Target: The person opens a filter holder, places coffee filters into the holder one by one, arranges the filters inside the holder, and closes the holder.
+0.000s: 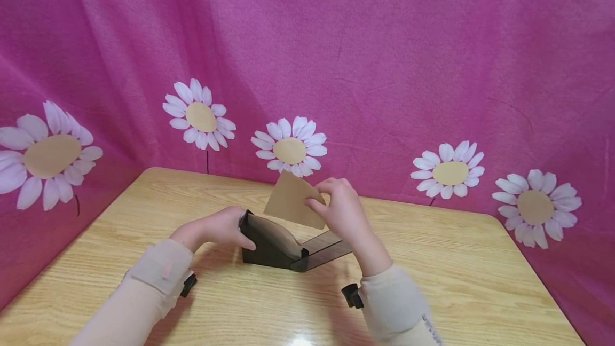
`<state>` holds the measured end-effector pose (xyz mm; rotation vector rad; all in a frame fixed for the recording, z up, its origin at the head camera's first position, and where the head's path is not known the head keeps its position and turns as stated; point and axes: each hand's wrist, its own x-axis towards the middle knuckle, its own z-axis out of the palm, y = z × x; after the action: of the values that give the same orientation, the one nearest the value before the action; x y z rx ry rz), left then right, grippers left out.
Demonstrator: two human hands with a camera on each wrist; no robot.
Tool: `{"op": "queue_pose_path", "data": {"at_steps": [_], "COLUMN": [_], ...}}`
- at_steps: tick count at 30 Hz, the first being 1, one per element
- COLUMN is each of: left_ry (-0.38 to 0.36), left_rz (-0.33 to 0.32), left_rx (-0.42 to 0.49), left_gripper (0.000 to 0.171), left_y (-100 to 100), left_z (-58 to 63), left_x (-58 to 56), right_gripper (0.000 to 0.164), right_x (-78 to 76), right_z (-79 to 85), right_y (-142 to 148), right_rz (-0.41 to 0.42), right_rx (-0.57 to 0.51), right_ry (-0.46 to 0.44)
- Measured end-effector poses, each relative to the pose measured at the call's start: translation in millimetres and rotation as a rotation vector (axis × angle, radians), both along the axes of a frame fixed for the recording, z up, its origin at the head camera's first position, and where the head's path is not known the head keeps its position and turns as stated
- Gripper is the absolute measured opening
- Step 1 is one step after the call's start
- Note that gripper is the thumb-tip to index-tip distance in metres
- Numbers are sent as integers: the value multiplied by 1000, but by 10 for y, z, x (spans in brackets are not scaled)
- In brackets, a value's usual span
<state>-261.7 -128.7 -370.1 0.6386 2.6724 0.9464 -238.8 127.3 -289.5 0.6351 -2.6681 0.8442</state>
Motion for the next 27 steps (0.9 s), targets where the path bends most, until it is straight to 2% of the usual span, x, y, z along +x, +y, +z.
{"op": "queue_pose_path", "data": {"at_steps": [10,15,19,21,27], "left_ry": [-28,-33,-36,-36,-27], "left_rz": [0,-11,4,10,0], "left_rx": [24,35,29,27,22], "left_gripper": [24,23,23,24,22], "left_y": [10,15,21,21,12], "left_z": [21,20,22,24,24], "left_x": [8,10,11,12,11], "right_gripper": [13,24,24,21,30], "right_x": [8,15,22,26,18], "right_z": [-122,-175,-213,-233,-301], "right_y": [-175,-231,-265,-279,-315], "right_rz": [-8,-27,-35,-33,-4], "right_rx": [68,70,66,65,82], "right_ry": [-1,-15,-20,-14,4]}}
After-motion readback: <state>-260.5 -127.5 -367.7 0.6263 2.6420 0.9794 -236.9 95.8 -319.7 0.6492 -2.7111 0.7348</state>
